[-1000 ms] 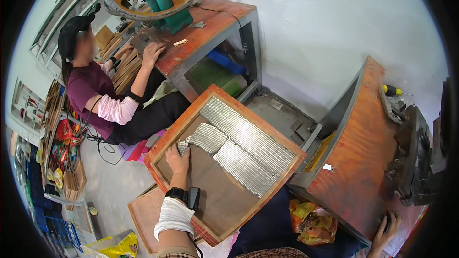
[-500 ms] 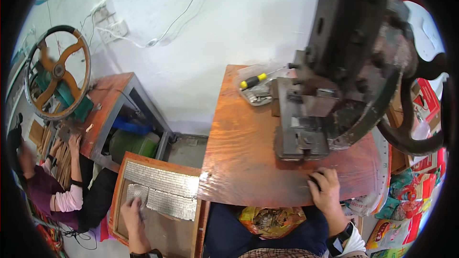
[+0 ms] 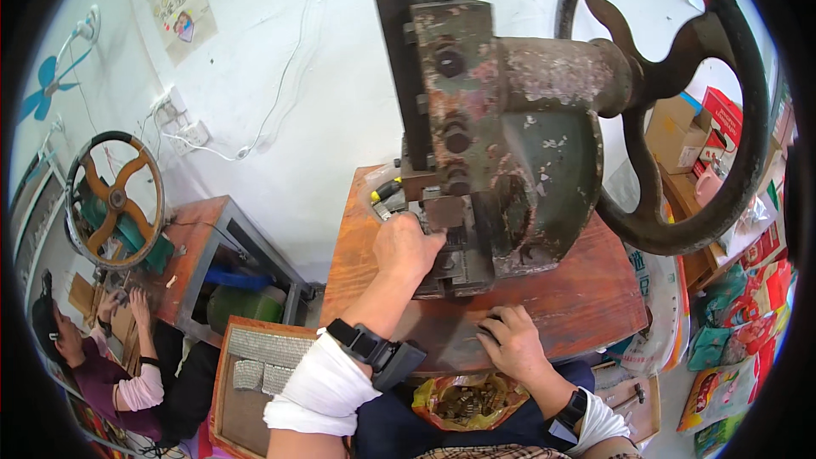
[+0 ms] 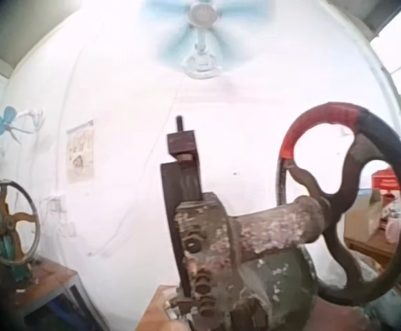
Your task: Using a manual press to punch or shape small metal strips.
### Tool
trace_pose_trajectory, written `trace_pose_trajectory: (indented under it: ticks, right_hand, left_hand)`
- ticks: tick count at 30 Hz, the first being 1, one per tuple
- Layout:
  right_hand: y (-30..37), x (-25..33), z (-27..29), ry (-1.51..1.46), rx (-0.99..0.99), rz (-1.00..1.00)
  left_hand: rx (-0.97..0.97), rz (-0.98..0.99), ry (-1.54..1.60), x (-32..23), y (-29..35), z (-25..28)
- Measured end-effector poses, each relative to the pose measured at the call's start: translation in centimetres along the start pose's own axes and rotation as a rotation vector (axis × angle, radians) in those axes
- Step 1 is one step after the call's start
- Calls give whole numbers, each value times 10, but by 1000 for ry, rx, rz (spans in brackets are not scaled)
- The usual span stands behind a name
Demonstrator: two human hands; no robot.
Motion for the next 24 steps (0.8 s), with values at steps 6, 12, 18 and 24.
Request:
trace_pose_trajectory:
  ticks: [6, 12, 18, 24]
  right_hand:
    - [5, -7, 2, -33, 8, -10]
    - [3, -4, 5, -13, 34, -5]
    - [3, -4, 5, -39, -21, -10]
    - [5, -4, 5, -52, -15, 15]
  left_hand:
    - [-50, 56, 67, 7, 1, -8]
    - [-109, 97, -23, -12, -1, -12]
    - [-105, 29, 274, -3, -3, -28]
    - [-8, -123, 537, 9, 32, -9]
Point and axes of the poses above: each hand's wrist, its own y-axis away from the middle knuckle, its own z-axis out of the back of the hand, x = y × z, the point moved 1 cm from there along -y, towards the middle knuckle, and after that the axes turned 8 degrees about -x, right-handed, at the moved point
